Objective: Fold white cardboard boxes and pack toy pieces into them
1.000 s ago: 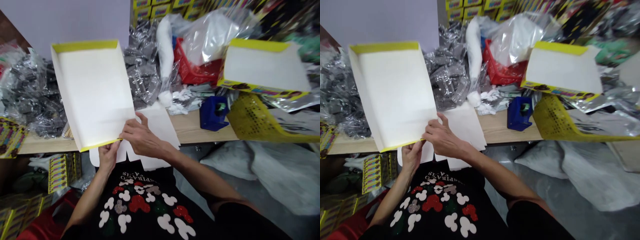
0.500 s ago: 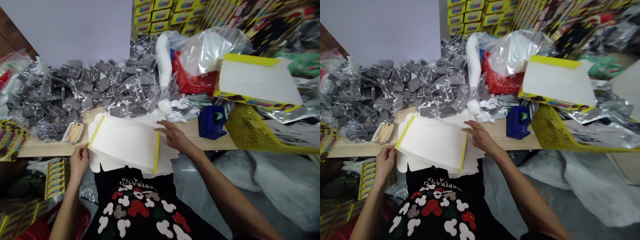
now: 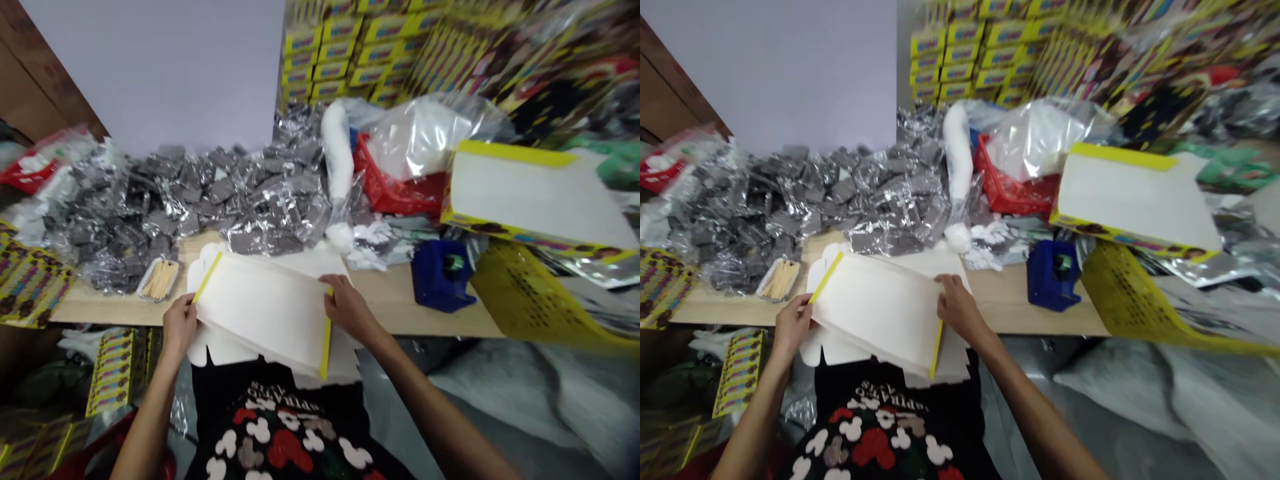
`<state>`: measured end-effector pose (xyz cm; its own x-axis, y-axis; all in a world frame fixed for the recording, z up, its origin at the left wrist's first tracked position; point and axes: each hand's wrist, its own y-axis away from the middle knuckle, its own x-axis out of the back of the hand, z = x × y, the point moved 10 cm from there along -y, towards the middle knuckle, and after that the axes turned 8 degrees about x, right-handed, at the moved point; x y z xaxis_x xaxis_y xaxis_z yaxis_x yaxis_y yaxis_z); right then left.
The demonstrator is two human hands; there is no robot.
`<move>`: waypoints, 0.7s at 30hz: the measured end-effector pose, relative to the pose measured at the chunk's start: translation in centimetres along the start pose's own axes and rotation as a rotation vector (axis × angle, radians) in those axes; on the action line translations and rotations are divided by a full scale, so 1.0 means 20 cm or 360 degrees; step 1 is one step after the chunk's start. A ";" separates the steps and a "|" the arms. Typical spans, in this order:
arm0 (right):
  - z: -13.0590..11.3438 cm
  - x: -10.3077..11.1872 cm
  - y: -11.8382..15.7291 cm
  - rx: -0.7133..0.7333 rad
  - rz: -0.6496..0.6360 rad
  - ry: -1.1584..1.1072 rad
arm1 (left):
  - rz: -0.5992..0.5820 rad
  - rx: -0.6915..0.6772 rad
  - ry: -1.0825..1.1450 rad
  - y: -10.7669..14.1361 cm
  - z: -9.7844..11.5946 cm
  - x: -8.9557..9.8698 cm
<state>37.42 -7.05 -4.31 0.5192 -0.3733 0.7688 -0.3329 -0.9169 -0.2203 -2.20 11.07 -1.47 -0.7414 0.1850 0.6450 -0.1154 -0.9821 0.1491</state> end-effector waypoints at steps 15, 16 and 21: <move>-0.50 -0.09 -0.11 0.0226 -0.0346 -0.0866 | 0.0404 -0.0316 0.1142 -0.25 0.45 0.50; -0.49 -0.01 -0.21 0.0156 -0.0142 -0.0941 | 0.0358 -0.0325 0.1121 -0.28 0.49 0.48; -0.66 0.18 -0.69 0.0334 0.0276 -0.1216 | 0.0186 -0.0431 0.1043 -0.40 0.74 0.27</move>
<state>33.50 6.03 9.42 0.8931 -0.4368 0.1078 -0.3430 -0.8161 -0.4652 4.48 20.55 11.86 -0.9935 0.1020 0.0499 -0.1081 -0.9843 -0.1395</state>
